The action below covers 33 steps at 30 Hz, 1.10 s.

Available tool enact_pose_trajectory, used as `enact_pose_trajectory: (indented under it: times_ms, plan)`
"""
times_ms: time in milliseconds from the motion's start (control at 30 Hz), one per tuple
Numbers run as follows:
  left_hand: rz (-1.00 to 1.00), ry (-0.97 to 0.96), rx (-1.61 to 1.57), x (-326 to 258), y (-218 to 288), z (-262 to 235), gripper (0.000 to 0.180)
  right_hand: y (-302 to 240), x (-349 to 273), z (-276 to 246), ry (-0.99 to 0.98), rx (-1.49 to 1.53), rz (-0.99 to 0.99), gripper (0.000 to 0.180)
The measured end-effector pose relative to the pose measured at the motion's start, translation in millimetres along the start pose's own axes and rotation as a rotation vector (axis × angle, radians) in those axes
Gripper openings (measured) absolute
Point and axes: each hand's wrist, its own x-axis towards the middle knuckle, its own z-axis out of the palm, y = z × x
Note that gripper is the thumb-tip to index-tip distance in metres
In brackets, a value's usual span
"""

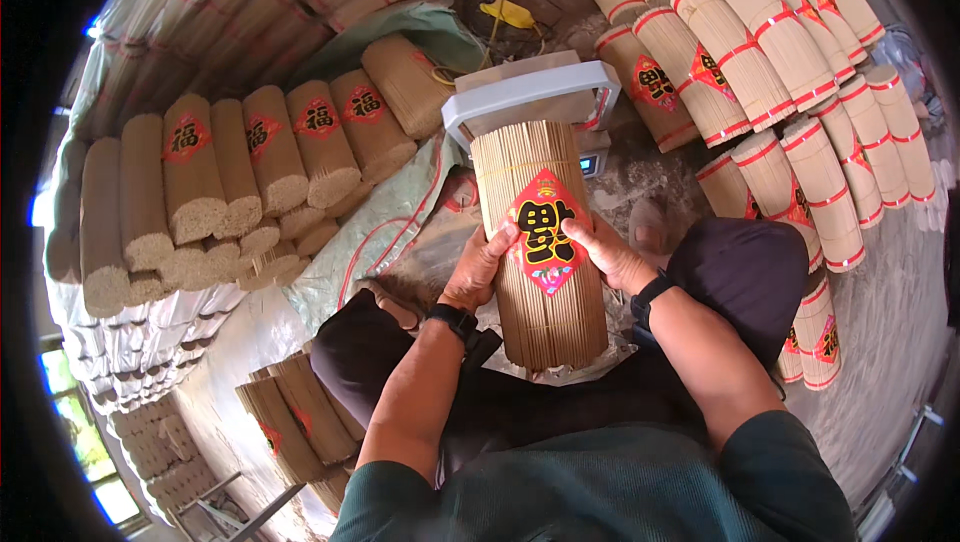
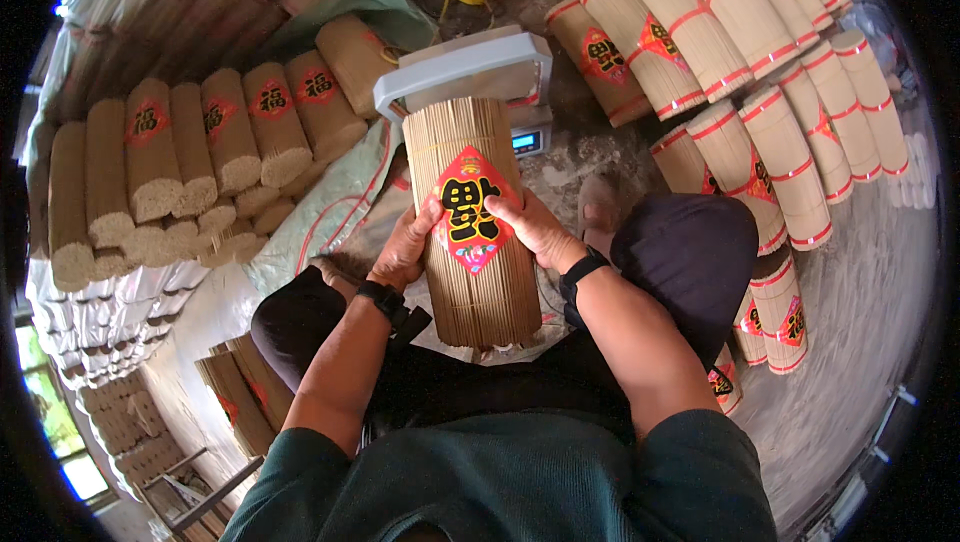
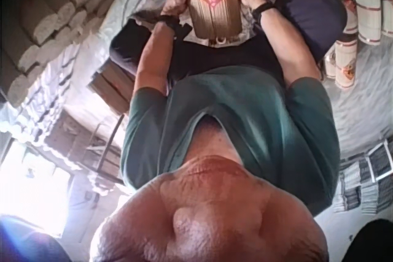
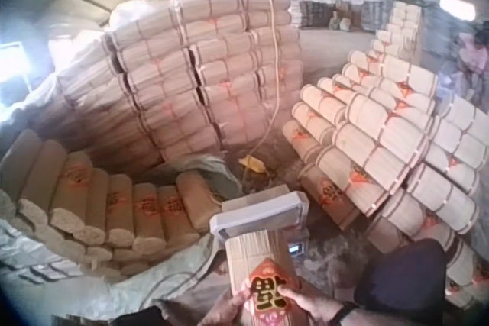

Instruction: Bundling and weighing wooden sticks in a warehouse environment.

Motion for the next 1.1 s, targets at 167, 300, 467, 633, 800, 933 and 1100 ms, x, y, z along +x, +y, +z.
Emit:
enact_pose_trajectory:
  times_ms: [167, 300, 467, 633, 800, 933, 1100]
  plan:
    - [0.009, -0.009, -0.014, 25, -9, -3, 0.075, -4, 15, -9, 0.068, -0.016, 0.011, 0.064]
    - [0.008, -0.001, -0.006, 44, -8, -3, 0.076, -16, 29, -20, 0.086, -0.097, 0.003, 0.065]
    - [0.009, -0.006, -0.029, 64, -11, -8, 0.079, -22, 46, -28, 0.088, -0.103, 0.013, 0.063]
    - [0.015, -0.010, -0.017, 73, -15, -7, 0.077, -19, 50, -36, 0.096, -0.070, -0.006, 0.064]
    - [-0.006, 0.004, -0.025, 76, -22, -15, 0.074, -22, 48, -33, 0.103, -0.080, -0.010, 0.063]
    - [-0.005, 0.029, -0.019, 77, -24, -20, 0.071, -14, 52, -37, 0.115, -0.088, 0.015, 0.057]
    - [0.019, -0.021, 0.046, 75, -21, -18, 0.067, -14, 51, -36, 0.099, -0.077, 0.034, 0.052]
